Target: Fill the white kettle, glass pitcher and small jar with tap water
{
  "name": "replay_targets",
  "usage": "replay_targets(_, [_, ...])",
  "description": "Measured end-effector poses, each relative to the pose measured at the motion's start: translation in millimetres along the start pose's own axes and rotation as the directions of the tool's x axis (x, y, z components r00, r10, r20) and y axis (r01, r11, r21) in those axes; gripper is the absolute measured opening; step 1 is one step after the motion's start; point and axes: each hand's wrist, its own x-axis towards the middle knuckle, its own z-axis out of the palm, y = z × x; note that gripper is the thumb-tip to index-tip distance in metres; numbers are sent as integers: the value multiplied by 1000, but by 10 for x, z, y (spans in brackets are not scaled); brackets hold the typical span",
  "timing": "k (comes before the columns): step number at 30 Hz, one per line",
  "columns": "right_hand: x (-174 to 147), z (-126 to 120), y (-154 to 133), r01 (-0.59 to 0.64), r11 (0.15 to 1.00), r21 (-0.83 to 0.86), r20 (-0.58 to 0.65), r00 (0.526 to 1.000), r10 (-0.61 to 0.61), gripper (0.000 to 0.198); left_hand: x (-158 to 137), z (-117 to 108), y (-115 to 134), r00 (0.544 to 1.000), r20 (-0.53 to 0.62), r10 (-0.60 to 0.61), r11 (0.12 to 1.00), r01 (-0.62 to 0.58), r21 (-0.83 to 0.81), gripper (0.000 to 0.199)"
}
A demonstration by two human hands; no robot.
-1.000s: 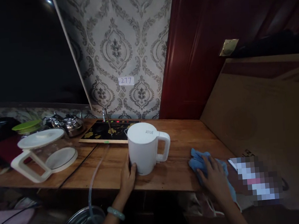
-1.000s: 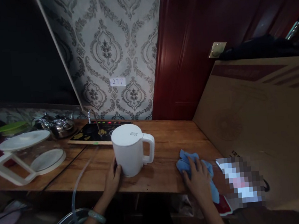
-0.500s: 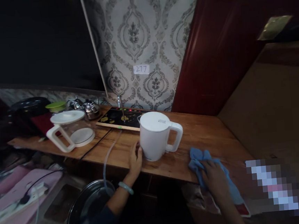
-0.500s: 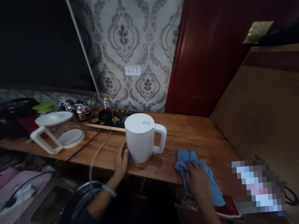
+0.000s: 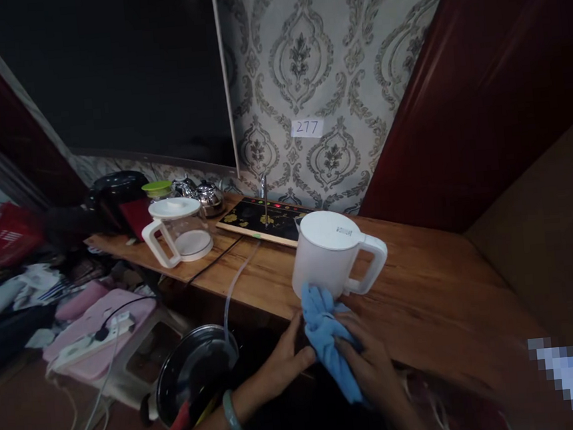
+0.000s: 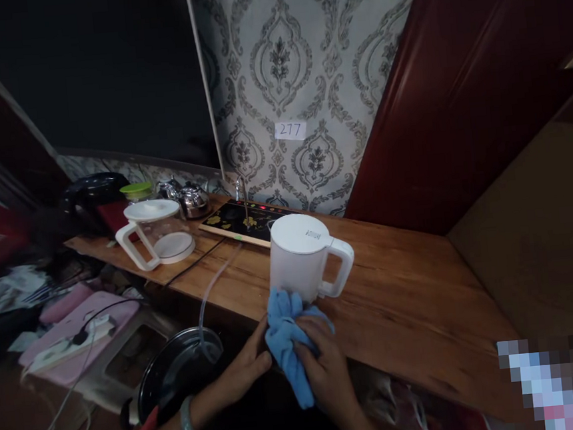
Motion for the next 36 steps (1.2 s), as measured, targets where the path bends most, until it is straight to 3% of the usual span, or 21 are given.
replay_targets(2, [108, 202, -143, 28, 996, 85, 39, 999, -31, 31, -27, 15, 65, 997, -65, -36, 996, 30, -84, 81])
replay_targets(4, [195, 354, -267, -4, 984, 178, 126, 992, -18, 38, -13, -8, 104, 972, -226, -62, 991, 34, -128, 69])
replay_targets(7, [251, 435, -388, -54, 963, 266, 199, 980, 0, 44, 62, -173, 166, 874, -484, -45, 992, -19, -126, 51])
replay_targets(11, [234, 319, -388, -62, 961, 271, 140, 990, 24, 39, 227, -553, 368, 690, -696, 198, 980, -166, 114, 41])
replay_targets(14, [214, 163, -278, -103, 962, 252, 68, 994, 88, 32, 448, -792, 532, 649, -623, 438, 896, -258, 361, 51])
replay_targets(16, [197, 52, -173, -134, 959, 250, 17, 991, 134, 32, 647, -909, 550, 669, -524, 527, 830, -276, 484, 64])
replay_targets(18, [170, -62, -62, -171, 955, 242, -31, 983, 184, 35, 852, -999, 468, 746, -397, 535, 750, -203, 629, 75])
replay_targets(20, [132, -176, 47, -214, 952, 219, -62, 971, 233, 39, 1028, -1060, 319, 877, -265, 400, 615, -42, 787, 81])
replay_targets(22, [87, -282, 157, -252, 948, 194, -94, 957, 273, 43, 1157, -1081, 159, 938, -226, 262, 485, 75, 871, 79])
replay_targets(26, [13, -424, 418, -326, 934, 147, -156, 925, 347, 52, 1315, -1020, -48, 975, -202, 90, 330, 162, 930, 62])
replay_targets(31, [-24, -411, 805, -408, 904, 126, -213, 879, 426, 61, 1454, -963, -116, 972, -207, -113, 202, 226, 953, 56])
replay_targets(36, [-29, -306, 974, -416, 906, 78, -221, 879, 423, 63, 1491, -991, -100, 978, -152, -142, 152, 173, 973, 47])
